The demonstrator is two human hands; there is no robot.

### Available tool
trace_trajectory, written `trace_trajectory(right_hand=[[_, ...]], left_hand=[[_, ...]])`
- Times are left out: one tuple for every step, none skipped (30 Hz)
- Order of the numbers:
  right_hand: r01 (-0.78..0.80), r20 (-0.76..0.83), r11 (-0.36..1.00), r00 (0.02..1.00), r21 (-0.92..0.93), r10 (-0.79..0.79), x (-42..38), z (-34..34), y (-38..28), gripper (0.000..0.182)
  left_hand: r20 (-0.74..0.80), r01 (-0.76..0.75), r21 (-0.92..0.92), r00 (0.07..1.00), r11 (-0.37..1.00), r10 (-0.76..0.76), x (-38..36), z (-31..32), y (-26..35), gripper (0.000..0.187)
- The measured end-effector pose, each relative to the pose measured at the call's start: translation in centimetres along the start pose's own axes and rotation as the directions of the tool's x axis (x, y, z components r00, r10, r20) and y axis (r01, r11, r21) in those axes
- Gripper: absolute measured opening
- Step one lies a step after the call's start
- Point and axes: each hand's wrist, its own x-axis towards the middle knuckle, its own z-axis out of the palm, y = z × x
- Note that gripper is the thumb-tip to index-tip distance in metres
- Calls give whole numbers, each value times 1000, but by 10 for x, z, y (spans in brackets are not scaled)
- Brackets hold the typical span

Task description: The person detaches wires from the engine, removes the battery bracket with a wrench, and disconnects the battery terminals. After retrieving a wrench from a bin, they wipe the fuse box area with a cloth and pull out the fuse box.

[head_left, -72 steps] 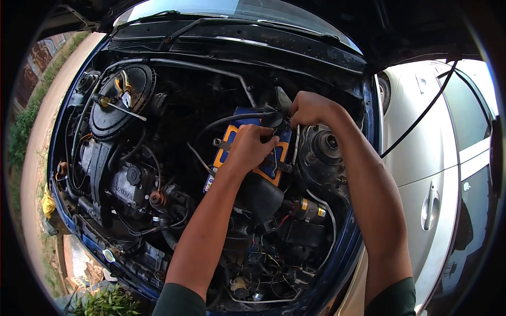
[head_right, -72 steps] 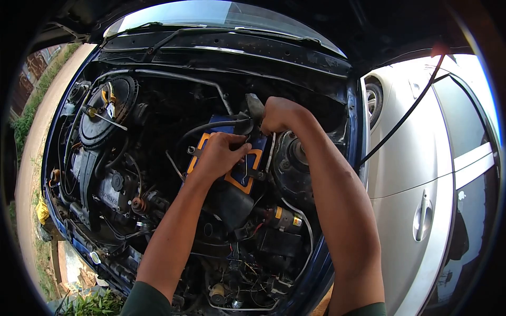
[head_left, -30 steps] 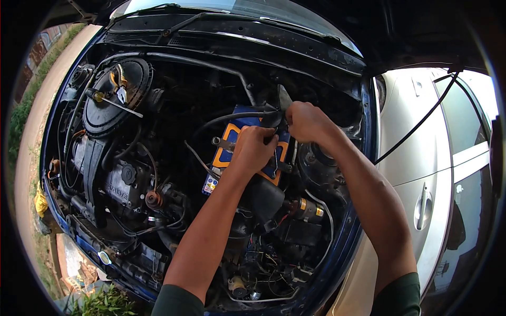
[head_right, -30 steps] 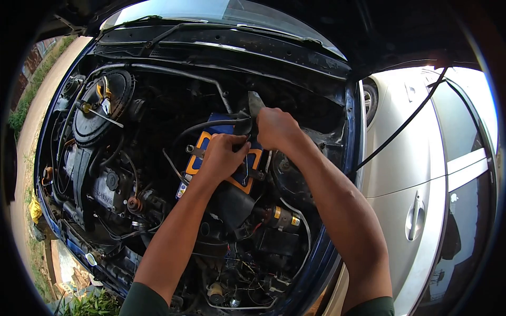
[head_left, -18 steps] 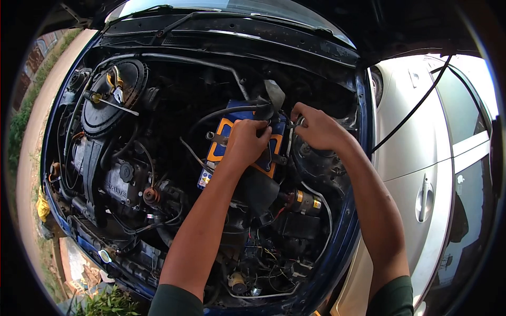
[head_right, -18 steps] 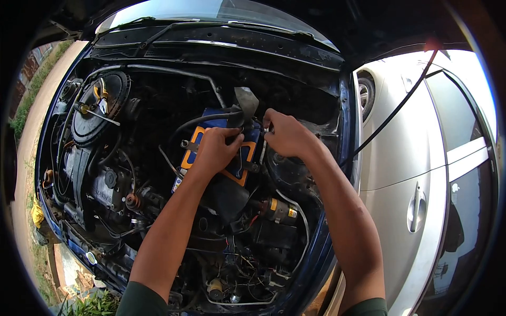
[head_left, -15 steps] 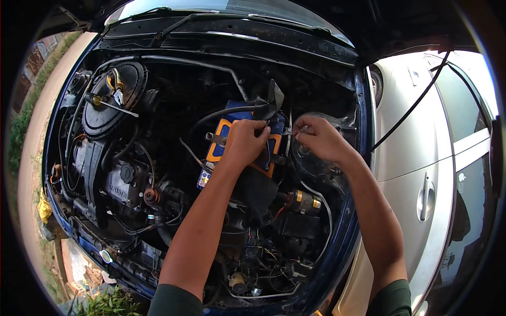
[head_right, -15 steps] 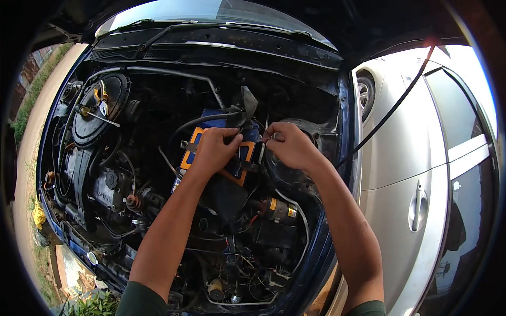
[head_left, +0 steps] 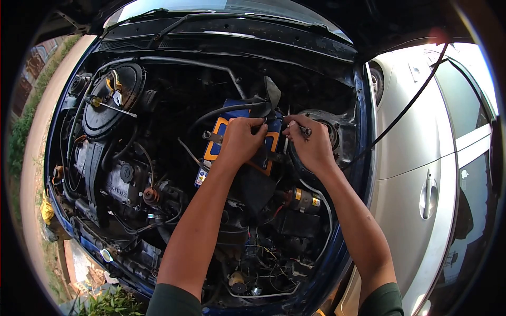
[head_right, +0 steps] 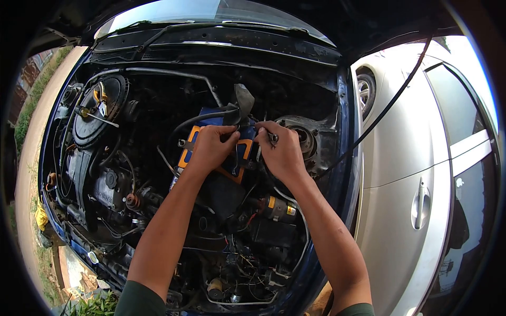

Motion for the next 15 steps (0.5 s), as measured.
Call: trace_trajectory(right_hand=[[-18,27,1000,999,-13,19,-3,0,0,27],[-17,29,1000,999,-11,17,-5,2,0,27],[47,42,997,998,-57,-45,-6,3,1,27],[111,57,988,993,-103,-105,-8,5,3,27],[111,58,989,993,-102,-105,-9,7,5,27],[166,48,981,986,-98,-162,-9,9,8,28],[220,37,971,975,-95,-218,-10,11,10,29],[219,37,971,976,-94,-216,-12,12,10,29],[207,49,969,978,-137,-202,-13,12,9,30],[197,61,964,980,-179,-189,-14,13,8,31],[198,61,964,980,-179,-190,-14,13,9,31],[210,63,955,977,-210,-201,-15,14,10,32],[222,65,945,975,-241,-213,-15,15,11,34],[220,64,946,975,-240,-211,-16,16,14,34],[257,66,919,966,-299,-248,-17,17,16,34]], left_hand=[[-1,1,1,1000,1000,-1,0,1,-1,36],[-17,-16,-5,1000,1000,16,0,1,-1,36],[-31,-34,-10,999,999,33,0,1,-1,35],[-31,-33,-9,999,999,32,-1,0,-1,35],[-27,-26,-14,999,1000,25,0,0,0,35],[-23,-18,-21,1000,1000,18,0,0,0,35],[-22,-18,-20,1000,1000,18,0,0,-1,35],[-29,-29,-26,999,999,28,0,1,-2,35],[-36,-40,-31,999,999,39,1,1,-2,35],[-36,-41,-30,999,999,40,1,1,-2,35],[-27,-25,-40,999,999,24,2,0,-3,36],[-19,-9,-50,1000,999,8,2,0,-3,36],[-18,-8,-49,1000,999,7,3,1,-5,36],[-26,-24,-48,999,999,23,4,1,-7,36],[-35,-39,-49,999,998,37,4,1,-5,35]])
